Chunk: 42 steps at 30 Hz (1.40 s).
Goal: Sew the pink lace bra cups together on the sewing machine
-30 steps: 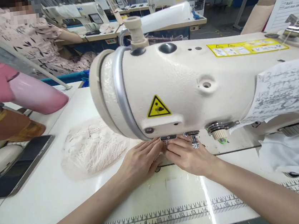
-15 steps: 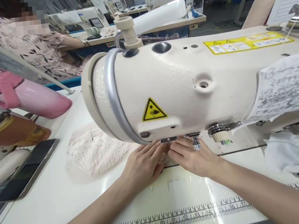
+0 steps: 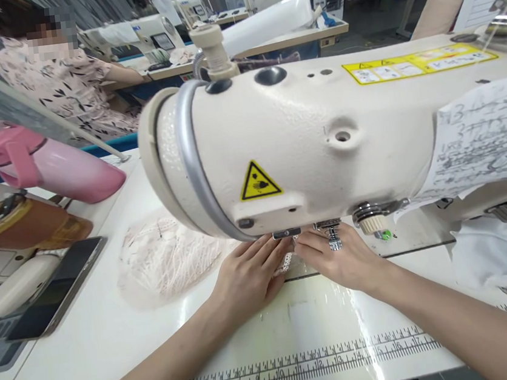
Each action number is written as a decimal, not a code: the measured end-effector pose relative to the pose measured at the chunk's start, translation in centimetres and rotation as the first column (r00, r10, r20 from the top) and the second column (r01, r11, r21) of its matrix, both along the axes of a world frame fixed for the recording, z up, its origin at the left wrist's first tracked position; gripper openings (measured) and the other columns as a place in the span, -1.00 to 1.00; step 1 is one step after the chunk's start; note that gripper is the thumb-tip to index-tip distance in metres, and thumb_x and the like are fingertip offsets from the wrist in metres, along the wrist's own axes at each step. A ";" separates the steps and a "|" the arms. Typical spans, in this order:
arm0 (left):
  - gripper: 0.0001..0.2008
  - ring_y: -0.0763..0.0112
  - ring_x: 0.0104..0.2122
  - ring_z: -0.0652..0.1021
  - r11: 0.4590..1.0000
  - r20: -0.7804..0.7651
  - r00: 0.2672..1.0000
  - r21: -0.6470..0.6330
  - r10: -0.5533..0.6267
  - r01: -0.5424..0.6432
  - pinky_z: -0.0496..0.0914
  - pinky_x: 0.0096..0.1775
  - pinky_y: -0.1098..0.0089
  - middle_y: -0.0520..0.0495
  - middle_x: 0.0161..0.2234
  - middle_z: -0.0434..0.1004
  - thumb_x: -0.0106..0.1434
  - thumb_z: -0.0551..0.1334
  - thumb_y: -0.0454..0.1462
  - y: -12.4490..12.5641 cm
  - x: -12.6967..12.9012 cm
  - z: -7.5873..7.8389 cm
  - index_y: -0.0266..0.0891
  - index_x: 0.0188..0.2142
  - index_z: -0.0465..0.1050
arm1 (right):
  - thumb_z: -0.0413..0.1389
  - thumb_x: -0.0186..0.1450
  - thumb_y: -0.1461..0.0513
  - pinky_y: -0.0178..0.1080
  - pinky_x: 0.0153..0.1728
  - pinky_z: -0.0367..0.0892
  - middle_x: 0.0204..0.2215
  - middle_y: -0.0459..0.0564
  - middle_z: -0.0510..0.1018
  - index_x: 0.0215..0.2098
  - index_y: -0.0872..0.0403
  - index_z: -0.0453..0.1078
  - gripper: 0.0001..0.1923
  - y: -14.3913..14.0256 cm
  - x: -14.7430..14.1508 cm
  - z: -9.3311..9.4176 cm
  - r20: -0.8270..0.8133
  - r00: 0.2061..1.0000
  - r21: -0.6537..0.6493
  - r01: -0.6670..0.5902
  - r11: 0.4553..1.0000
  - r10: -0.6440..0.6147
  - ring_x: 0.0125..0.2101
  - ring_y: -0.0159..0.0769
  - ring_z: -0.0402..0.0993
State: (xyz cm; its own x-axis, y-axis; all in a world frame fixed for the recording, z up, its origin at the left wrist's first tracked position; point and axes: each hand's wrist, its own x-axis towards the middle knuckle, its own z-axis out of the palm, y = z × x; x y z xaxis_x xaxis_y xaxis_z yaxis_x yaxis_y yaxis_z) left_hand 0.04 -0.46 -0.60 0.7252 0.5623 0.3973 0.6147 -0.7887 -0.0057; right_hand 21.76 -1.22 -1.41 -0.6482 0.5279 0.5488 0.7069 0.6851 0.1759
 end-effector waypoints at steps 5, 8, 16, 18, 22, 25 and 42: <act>-0.62 0.15 0.01 0.52 1.000 -0.012 1.000 0.004 -0.010 0.010 0.42 0.03 0.16 -0.20 0.03 0.50 0.32 0.04 -0.27 0.1 -0.1 -0.1 -0.38 0.05 0.41 | 0.10 0.27 0.34 -0.19 -0.44 0.15 -0.22 -0.22 0.60 -0.22 0.03 0.46 -0.84 -0.1 0.1 0.2 0.036 0.997 0.086 0.068 0.994 -0.071 -0.41 -0.40 0.41; -0.61 0.14 0.02 0.51 1.000 -0.024 1.000 0.010 -0.014 0.015 0.41 0.04 0.17 -0.21 0.04 0.49 0.29 0.06 -0.29 0.1 -0.1 -0.3 -0.38 0.06 0.39 | 0.12 0.25 0.35 -0.20 -0.42 0.19 -0.20 -0.23 0.60 -0.21 0.01 0.46 -0.82 -0.1 0.2 0.5 0.051 0.995 0.082 0.076 0.994 -0.080 -0.43 -0.39 0.42; -0.62 0.13 0.05 0.49 1.000 -0.032 0.999 0.002 -0.019 0.019 0.39 0.06 0.14 -0.22 0.06 0.47 0.30 0.09 -0.31 0.1 -0.1 -0.2 -0.36 0.09 0.36 | -0.06 0.37 0.33 -0.28 -0.41 0.29 -0.40 -0.15 0.56 -0.27 -0.05 0.47 -0.73 0.2 0.3 1.2 -0.104 0.991 -0.161 0.070 0.984 -0.087 -0.50 -0.39 0.36; -0.65 0.14 0.06 0.48 0.999 -0.030 0.999 0.028 -0.035 0.036 0.40 0.06 0.14 -0.21 0.06 0.47 0.33 0.08 -0.31 0.1 0.0 -0.2 -0.35 0.08 0.37 | -0.07 0.39 0.31 -0.27 -0.42 0.32 -0.42 -0.13 0.55 -0.27 -0.05 0.48 -0.71 0.4 0.2 0.9 -0.172 0.981 -0.216 0.054 0.975 -0.092 -0.49 -0.37 0.37; -0.67 0.22 0.09 0.47 0.988 -0.020 0.991 0.073 -0.136 0.137 0.39 0.11 0.16 -0.20 0.08 0.45 0.36 0.06 -0.38 0.1 -0.1 -0.4 -0.37 0.08 0.36 | -0.02 0.37 0.31 -0.28 -0.42 0.33 -0.45 -0.12 0.55 -0.23 -0.06 0.49 -0.74 0.5 0.3 0.1 -0.174 0.980 -0.189 0.061 0.980 -0.094 -0.48 -0.37 0.39; -0.65 0.23 0.07 0.48 0.985 -0.016 0.986 0.047 -0.163 0.164 0.40 0.11 0.18 -0.24 0.06 0.46 0.37 0.04 -0.38 0.3 -0.5 -0.4 -0.42 0.10 0.34 | 0.03 0.32 0.36 -0.30 -0.40 0.31 -0.34 -0.13 0.59 -0.14 -0.06 0.47 -0.74 0.3 0.5 -0.2 -0.118 0.989 -0.130 0.069 0.989 -0.084 -0.45 -0.39 0.41; -0.68 0.23 0.06 0.49 0.981 -0.076 0.979 0.003 -0.191 0.192 0.40 0.10 0.18 -0.22 0.01 0.51 0.36 -0.02 -0.40 1.7 -2.0 0.9 -0.41 0.00 0.41 | 0.04 0.29 0.43 -0.31 -0.27 0.28 -0.24 -0.18 0.62 -0.24 0.07 0.42 -0.80 -0.2 -1.5 -0.1 -0.026 0.997 -0.031 -0.073 0.997 0.073 -0.22 -0.43 0.48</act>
